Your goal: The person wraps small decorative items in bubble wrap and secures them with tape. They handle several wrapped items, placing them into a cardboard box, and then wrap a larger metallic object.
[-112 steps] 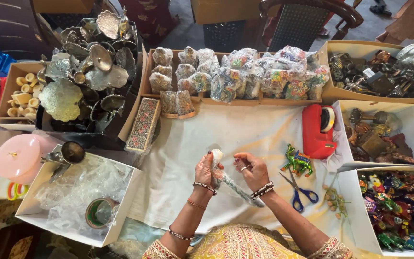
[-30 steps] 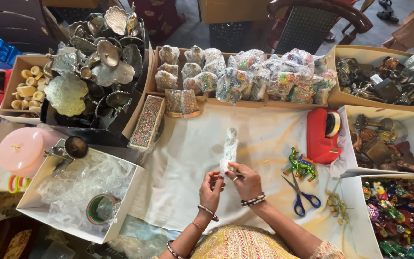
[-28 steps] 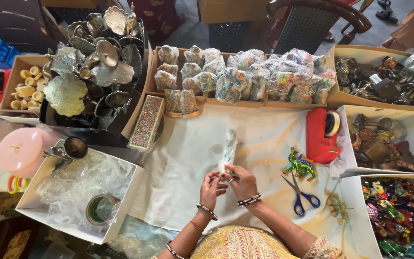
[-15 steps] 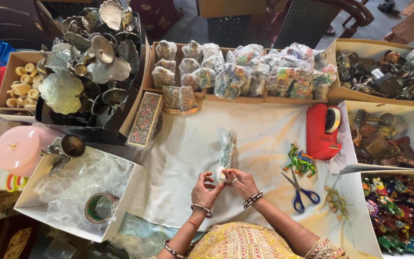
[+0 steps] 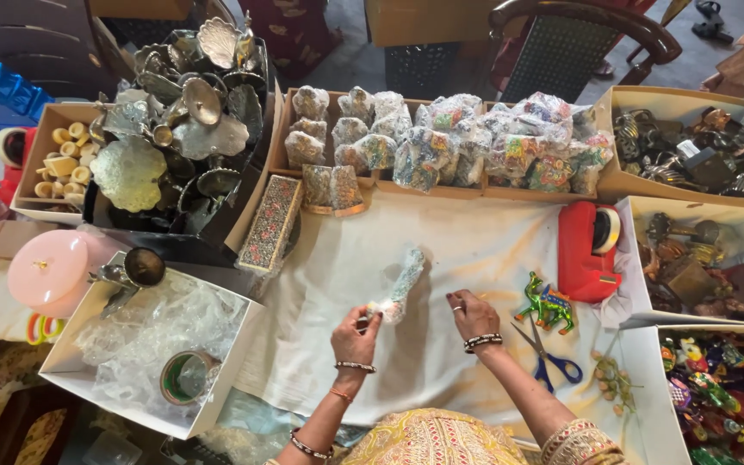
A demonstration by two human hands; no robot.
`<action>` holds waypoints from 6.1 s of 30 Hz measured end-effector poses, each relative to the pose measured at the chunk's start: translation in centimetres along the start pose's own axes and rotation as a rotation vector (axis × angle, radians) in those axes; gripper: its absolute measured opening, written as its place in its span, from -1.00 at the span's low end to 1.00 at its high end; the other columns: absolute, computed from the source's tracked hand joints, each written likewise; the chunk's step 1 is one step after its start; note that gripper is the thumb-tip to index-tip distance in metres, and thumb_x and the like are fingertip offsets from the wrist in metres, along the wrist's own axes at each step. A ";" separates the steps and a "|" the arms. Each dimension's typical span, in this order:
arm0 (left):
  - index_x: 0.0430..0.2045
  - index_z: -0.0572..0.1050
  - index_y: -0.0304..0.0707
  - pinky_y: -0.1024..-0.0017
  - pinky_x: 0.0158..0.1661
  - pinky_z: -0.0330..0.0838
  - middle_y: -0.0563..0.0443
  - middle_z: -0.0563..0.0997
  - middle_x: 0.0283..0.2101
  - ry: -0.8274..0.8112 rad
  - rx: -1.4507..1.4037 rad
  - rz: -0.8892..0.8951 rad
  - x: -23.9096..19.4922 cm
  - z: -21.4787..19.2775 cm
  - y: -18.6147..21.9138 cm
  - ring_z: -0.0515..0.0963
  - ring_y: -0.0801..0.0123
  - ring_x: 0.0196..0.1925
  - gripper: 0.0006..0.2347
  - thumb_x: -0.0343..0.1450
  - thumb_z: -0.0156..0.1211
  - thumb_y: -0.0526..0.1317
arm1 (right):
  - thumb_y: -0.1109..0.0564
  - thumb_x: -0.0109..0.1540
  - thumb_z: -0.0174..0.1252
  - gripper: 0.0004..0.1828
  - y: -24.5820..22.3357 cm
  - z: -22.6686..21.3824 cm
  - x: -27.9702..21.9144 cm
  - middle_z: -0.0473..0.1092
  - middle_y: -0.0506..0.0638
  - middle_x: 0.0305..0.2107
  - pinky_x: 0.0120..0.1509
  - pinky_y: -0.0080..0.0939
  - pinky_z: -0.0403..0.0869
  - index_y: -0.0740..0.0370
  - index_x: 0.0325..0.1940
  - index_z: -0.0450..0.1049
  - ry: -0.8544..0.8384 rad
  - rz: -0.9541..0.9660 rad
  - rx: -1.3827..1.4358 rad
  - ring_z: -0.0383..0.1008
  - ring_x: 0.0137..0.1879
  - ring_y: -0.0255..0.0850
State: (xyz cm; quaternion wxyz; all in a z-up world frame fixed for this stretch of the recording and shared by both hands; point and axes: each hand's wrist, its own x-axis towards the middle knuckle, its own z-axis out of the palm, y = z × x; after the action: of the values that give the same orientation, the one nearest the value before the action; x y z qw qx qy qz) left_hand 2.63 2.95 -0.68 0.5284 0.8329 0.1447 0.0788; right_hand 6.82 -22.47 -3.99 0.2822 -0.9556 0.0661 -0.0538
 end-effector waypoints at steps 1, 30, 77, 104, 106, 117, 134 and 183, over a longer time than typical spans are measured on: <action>-0.27 0.64 -0.22 0.37 -0.36 0.60 0.00 0.74 -0.35 0.003 0.000 0.002 0.8 -0.5 0.3 0.77 0.33 -0.37 -0.79 0.33 0.40 -0.13 | -0.12 0.31 0.16 -0.75 0.6 0.3 0.0 0.59 0.09 -0.39 -0.14 0.03 0.49 0.03 -0.14 0.61 0.002 -0.003 0.002 0.58 -0.21 0.05; -0.19 0.56 -0.23 0.15 -0.25 0.53 -0.13 0.67 -0.25 0.543 0.252 0.443 34.3 0.9 5.2 0.67 0.03 -0.25 -0.81 0.39 0.36 -0.22 | -0.07 0.27 0.09 -0.84 3.6 4.4 1.0 0.55 0.03 -0.52 -0.32 0.11 0.50 -0.09 -0.10 0.38 0.035 -0.043 -0.191 0.57 -0.36 0.04; 0.45 -0.01 0.22 -0.17 0.40 -0.45 -0.01 -0.12 0.55 -0.327 1.032 0.189 2.3 -1.3 -7.4 -0.24 0.11 0.58 -0.35 0.43 -0.11 0.26 | -0.07 0.34 0.01 -0.81 2.7 3.4 0.8 0.54 0.07 -0.39 -0.18 0.19 0.47 -0.04 -0.01 0.35 -0.111 0.014 -0.187 0.55 -0.23 0.12; 0.38 0.22 0.18 -0.14 0.43 -0.32 -0.03 0.08 0.53 -0.084 0.924 0.282 1.9 0.2 -10.4 -0.08 0.14 0.59 -0.39 0.41 -0.08 0.28 | 0.09 0.20 0.20 -0.60 5.7 -2.7 -11.2 0.31 0.11 0.27 0.42 0.07 0.22 0.15 0.12 0.49 -0.173 -0.487 -0.142 0.23 0.41 0.02; 0.38 0.21 0.18 -0.14 0.43 -0.33 -0.04 0.06 0.54 -0.080 0.900 0.243 1.2 1.2 -11.0 -0.09 0.15 0.59 -0.40 0.42 -0.09 0.27 | 0.09 0.18 0.22 -0.59 6.7 -4.2 -11.8 0.31 0.11 0.26 0.45 0.08 0.20 0.15 0.12 0.49 -0.211 -0.522 -0.124 0.22 0.42 0.03; 0.48 0.07 0.06 -0.24 0.42 -0.38 -0.16 0.01 0.55 0.071 0.889 0.194 -5.5 5.4 -11.7 -0.13 0.03 0.60 -0.41 0.48 -0.18 0.12 | 0.08 0.16 0.27 -0.65 11.4 -9.7 -13.9 0.35 0.08 0.22 0.45 0.10 0.20 0.13 0.02 0.53 -0.344 -0.589 -0.072 0.27 0.39 0.01; 0.47 0.16 0.00 -0.31 0.43 -0.38 -0.22 0.03 0.58 0.181 0.847 0.098 -10.8 8.9 -11.1 -0.11 -0.04 0.63 -0.45 0.51 -0.16 0.04 | -0.05 0.21 0.23 -0.61 24.4 -29.5 -7.6 0.47 0.16 0.00 0.13 0.04 0.49 0.03 0.11 0.51 0.214 -0.009 -0.203 0.49 0.08 0.05; 0.36 0.30 -0.04 -0.19 0.43 -0.25 -0.15 0.17 0.51 0.294 0.903 0.012 -12.0 9.3 -6.1 0.03 0.03 0.57 -0.48 0.45 -0.03 0.01 | -0.03 0.12 0.36 -0.34 15.7 -12.4 0.8 0.28 0.01 0.28 0.29 0.10 0.43 -0.09 0.29 0.35 -0.136 -0.093 -0.237 0.28 0.33 0.08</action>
State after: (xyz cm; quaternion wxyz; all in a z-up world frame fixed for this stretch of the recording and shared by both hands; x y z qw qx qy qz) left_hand -7.01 -6.50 -9.96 0.0870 0.9601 0.2330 0.1281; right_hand 4.39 -42.23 -2.15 0.1686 -0.9856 0.0081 0.0064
